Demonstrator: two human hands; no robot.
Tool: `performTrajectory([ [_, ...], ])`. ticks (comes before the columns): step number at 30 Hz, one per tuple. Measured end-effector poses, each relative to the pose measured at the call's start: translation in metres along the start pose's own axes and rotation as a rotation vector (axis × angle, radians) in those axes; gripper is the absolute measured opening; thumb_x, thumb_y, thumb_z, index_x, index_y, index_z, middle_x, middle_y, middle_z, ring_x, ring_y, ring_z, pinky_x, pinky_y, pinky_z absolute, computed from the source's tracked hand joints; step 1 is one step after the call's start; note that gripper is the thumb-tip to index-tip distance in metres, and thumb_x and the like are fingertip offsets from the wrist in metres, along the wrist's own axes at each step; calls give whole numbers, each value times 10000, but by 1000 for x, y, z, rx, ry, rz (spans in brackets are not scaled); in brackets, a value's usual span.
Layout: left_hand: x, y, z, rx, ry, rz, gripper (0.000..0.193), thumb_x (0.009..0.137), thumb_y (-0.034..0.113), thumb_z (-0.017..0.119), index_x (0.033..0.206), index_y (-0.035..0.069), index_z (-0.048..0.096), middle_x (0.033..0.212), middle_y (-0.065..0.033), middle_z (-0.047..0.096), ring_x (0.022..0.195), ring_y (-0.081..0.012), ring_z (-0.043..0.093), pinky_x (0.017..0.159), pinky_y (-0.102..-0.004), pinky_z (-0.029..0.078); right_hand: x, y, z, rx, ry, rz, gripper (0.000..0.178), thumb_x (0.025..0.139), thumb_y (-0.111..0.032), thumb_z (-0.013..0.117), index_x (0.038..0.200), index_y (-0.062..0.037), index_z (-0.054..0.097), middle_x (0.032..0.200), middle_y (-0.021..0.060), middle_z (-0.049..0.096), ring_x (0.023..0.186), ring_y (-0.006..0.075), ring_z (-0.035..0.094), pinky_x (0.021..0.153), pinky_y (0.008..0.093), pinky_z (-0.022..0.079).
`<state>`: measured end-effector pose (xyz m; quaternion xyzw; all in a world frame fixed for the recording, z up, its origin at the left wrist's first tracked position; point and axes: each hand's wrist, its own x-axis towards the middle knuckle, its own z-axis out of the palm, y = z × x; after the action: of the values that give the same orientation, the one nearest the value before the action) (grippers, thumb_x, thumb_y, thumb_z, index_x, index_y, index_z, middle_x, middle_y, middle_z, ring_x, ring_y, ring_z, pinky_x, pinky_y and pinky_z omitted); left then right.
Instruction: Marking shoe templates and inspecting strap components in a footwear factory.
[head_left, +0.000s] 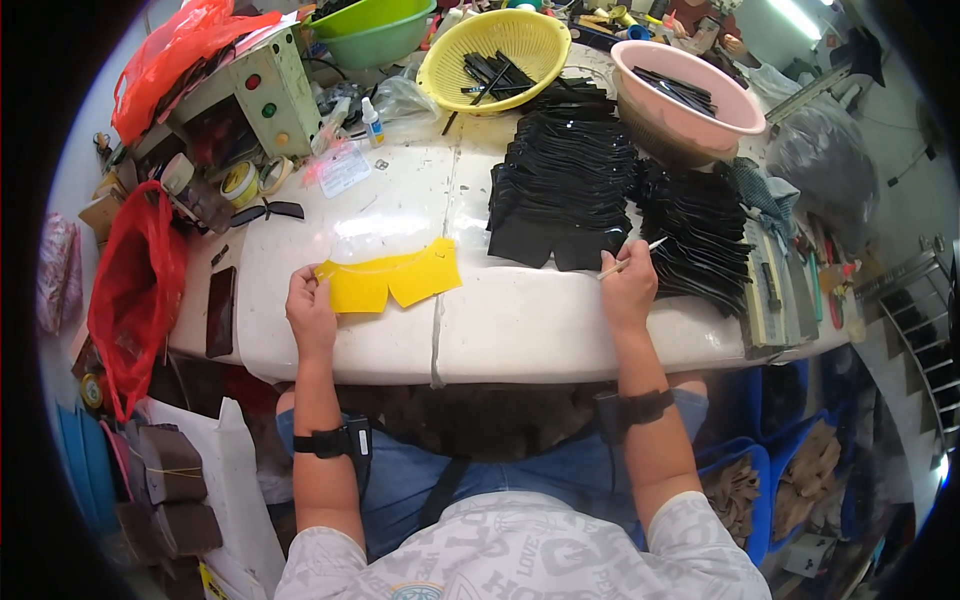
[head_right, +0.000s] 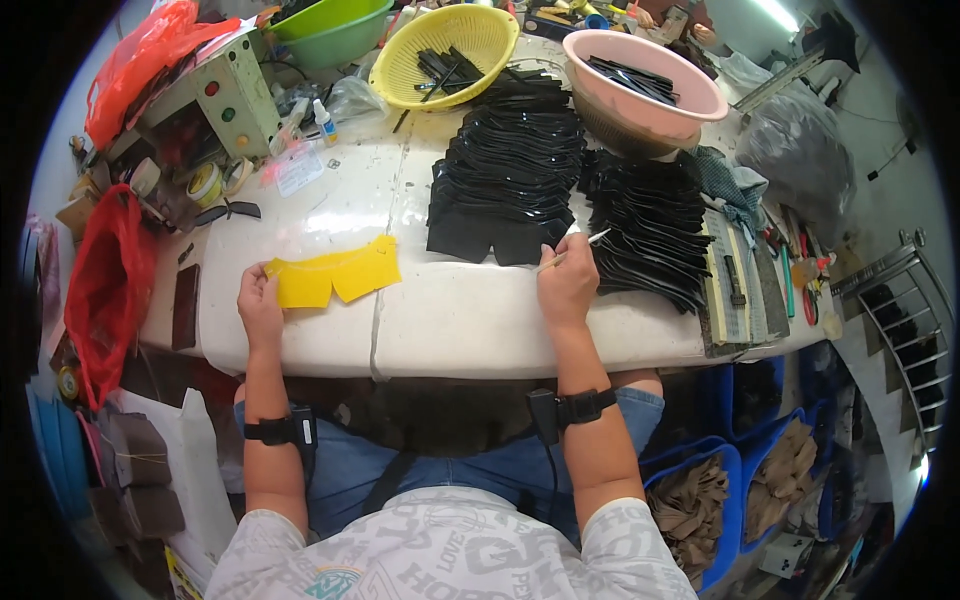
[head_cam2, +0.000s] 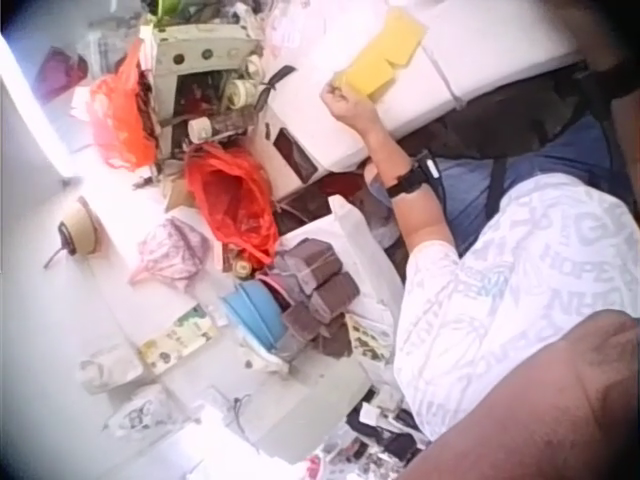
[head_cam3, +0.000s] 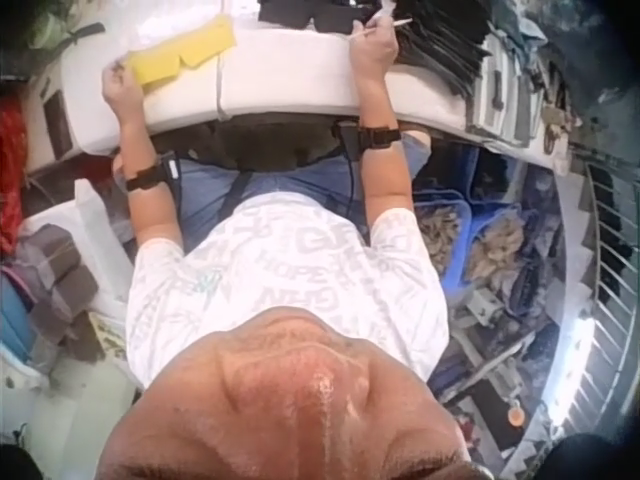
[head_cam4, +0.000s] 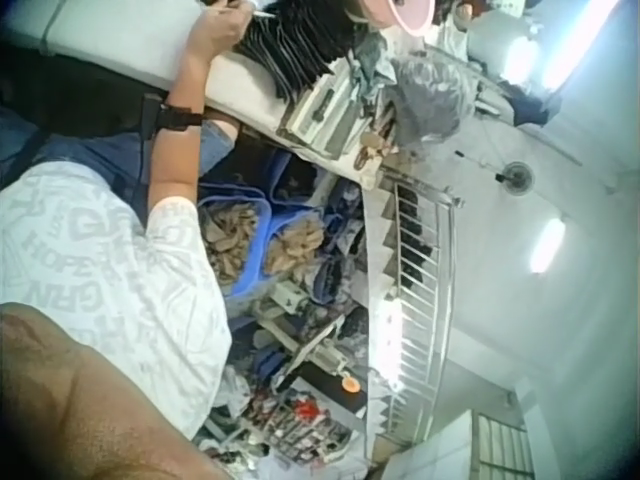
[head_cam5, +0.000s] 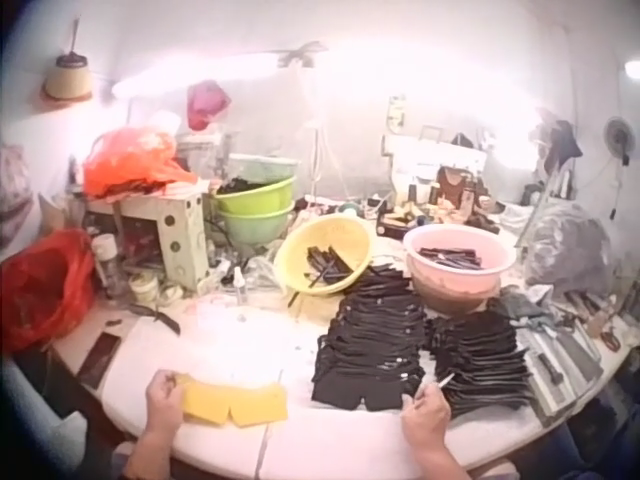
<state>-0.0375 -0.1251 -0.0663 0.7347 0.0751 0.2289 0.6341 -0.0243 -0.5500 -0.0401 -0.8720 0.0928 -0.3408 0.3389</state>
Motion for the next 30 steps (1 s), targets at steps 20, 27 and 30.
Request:
performTrajectory([
  [20, -1, 1, 2, -69, -31, 2, 240, 943, -51, 470, 1180, -61, 512, 1061, -131, 661, 951, -150, 645, 851, -241, 505, 1, 1, 9, -78, 62, -20, 293, 778, -62, 768, 882, -43, 494, 828, 147, 569, 754, 387, 603, 690, 458, 491],
  [27, -1, -6, -4, -61, 2, 21, 214, 939, -41, 503, 1148, -36, 549, 1047, -111, 663, 921, -134, 636, 826, -252, 509, -13, -5, -3, -74, -2, -166, 218, 832, -119, 742, 854, -49, 536, 823, 132, 573, 763, 358, 593, 669, 454, 471],
  [30, 0, -9, 0, -65, -11, 28, 181, 947, -22, 521, 1123, -29, 564, 1015, -99, 672, 892, -115, 633, 798, -247, 509, -26, -16, -27, 62, -168, -261, 210, 833, -102, 754, 846, -47, 552, 693, 134, 552, 581, 342, 549, 548, 412, 431],
])
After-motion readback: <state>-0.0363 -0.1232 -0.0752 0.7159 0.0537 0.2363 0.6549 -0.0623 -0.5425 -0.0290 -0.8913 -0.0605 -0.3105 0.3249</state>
